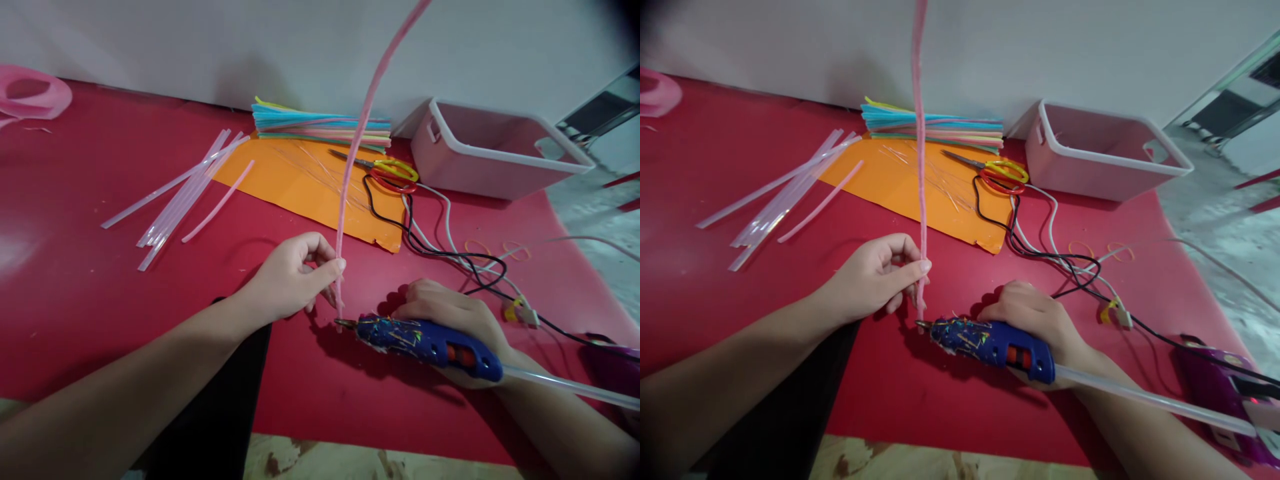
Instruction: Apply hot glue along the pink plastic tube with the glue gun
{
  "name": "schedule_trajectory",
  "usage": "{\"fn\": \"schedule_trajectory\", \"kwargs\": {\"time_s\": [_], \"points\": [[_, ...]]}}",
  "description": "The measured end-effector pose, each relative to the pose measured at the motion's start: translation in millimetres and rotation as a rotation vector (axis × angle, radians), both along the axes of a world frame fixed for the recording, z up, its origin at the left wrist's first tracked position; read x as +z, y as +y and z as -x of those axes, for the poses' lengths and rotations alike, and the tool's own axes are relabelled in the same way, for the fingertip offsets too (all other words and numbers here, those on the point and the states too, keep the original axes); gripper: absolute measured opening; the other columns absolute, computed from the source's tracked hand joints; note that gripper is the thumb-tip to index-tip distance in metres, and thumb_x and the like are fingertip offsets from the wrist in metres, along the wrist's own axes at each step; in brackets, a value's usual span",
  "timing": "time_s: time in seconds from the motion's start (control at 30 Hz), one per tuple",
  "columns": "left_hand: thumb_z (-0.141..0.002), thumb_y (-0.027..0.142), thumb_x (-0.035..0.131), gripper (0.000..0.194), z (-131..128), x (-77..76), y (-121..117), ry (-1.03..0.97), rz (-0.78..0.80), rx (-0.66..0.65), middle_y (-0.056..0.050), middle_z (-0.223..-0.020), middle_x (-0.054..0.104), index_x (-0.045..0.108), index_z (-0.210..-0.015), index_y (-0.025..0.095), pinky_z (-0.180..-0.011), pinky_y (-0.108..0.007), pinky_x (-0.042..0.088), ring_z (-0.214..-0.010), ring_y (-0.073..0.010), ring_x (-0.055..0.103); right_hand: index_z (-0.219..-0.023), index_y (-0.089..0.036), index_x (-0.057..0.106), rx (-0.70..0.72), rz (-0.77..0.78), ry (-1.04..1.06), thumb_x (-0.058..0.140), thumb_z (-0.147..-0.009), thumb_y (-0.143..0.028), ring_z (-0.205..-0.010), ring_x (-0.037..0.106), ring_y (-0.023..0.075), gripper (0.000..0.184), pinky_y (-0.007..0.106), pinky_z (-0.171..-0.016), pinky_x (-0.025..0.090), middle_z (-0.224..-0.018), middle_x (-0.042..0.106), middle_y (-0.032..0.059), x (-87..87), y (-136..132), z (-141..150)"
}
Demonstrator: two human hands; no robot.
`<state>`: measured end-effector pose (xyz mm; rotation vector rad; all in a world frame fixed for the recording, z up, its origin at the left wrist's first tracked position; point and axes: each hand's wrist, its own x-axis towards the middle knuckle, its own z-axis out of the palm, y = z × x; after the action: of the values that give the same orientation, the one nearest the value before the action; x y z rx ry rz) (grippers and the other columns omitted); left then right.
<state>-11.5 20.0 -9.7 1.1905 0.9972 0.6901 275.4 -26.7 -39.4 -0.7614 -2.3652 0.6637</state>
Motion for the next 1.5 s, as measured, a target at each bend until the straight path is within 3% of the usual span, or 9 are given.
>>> {"fn": "schedule_trajectory", "kwargs": {"time_s": [0.4,0.53,0.67,0.93,1.27,1.5], "points": [[-0.098,0.015,0.067,0.022,-0.3,2.1,-0.1,0.015,-0.027,0.012,0.001,-0.065,0.075,0.056,-0.08,0.019,-0.037,-0.014,0.038,-0.042,-0.0041,0.059,-0.117,-0.023,0.069,-0.028,-0.002,0.008,0.058,-0.104,-0.049,-0.073,0.064,0.0216,0.031,0.037,-0.069,0.049,-0.086,0.072,0.0067,-4.7,-0.3,-2.7],[-0.096,0.014,0.069,0.022,0.2,0.3,0.6,-0.007,-0.021,0.03,0.002,-0.066,0.075,0.055,-0.079,0.019,-0.038,-0.014,0.04,-0.048,-0.0064,0.066,-0.117,-0.023,0.069,-0.034,-0.004,0.019,0.053,-0.106,-0.05,-0.073,0.065,0.0229,0.033,0.038,-0.068,0.049,-0.085,0.072,0.0077,-4.7,-1.4,-2.4],[-0.096,0.015,0.068,0.022,0.6,-1.9,1.3,-0.016,-0.016,0.014,0.003,-0.066,0.075,0.054,-0.08,0.02,-0.036,-0.015,0.037,-0.043,-0.0049,0.061,-0.116,-0.023,0.069,-0.05,0.023,0.006,0.051,-0.107,-0.052,-0.072,0.065,0.0238,0.034,0.039,-0.067,0.048,-0.084,0.071,0.0082,-1.8,-2.1,-1.1],[-0.094,0.017,0.072,0.022,1.6,-3.5,0.6,-0.036,-0.032,-0.023,0.002,-0.067,0.075,0.054,-0.082,0.021,-0.039,-0.016,0.041,-0.056,-0.01,0.072,-0.115,-0.022,0.069,-0.03,0.023,0.034,0.056,-0.104,-0.048,-0.073,0.068,0.0238,0.031,0.04,-0.069,0.054,-0.087,0.074,0.0088,2.9,-0.3,0.9],[-0.099,0.021,0.068,0.02,3.7,-1.0,0.4,-0.025,-0.039,-0.085,0.001,-0.067,0.076,0.054,-0.083,0.02,-0.042,-0.018,0.038,-0.042,-0.0043,0.056,-0.113,-0.023,0.068,-0.039,0.072,0.044,0.059,-0.102,-0.045,-0.074,0.07,0.0237,0.026,0.039,-0.07,0.055,-0.087,0.074,0.0087,4.5,-0.6,-0.3],[-0.096,0.019,0.068,0.02,1.9,-0.6,0.6,-0.048,-0.041,-0.116,0.0,-0.067,0.075,0.055,-0.082,0.02,-0.047,-0.019,0.042,-0.053,-0.0089,0.066,-0.113,-0.024,0.07,-0.044,0.089,0.051,0.06,-0.101,-0.045,-0.073,0.071,0.0244,0.026,0.039,-0.068,0.056,-0.087,0.075,0.0092,4.8,-1.1,0.2]]}}
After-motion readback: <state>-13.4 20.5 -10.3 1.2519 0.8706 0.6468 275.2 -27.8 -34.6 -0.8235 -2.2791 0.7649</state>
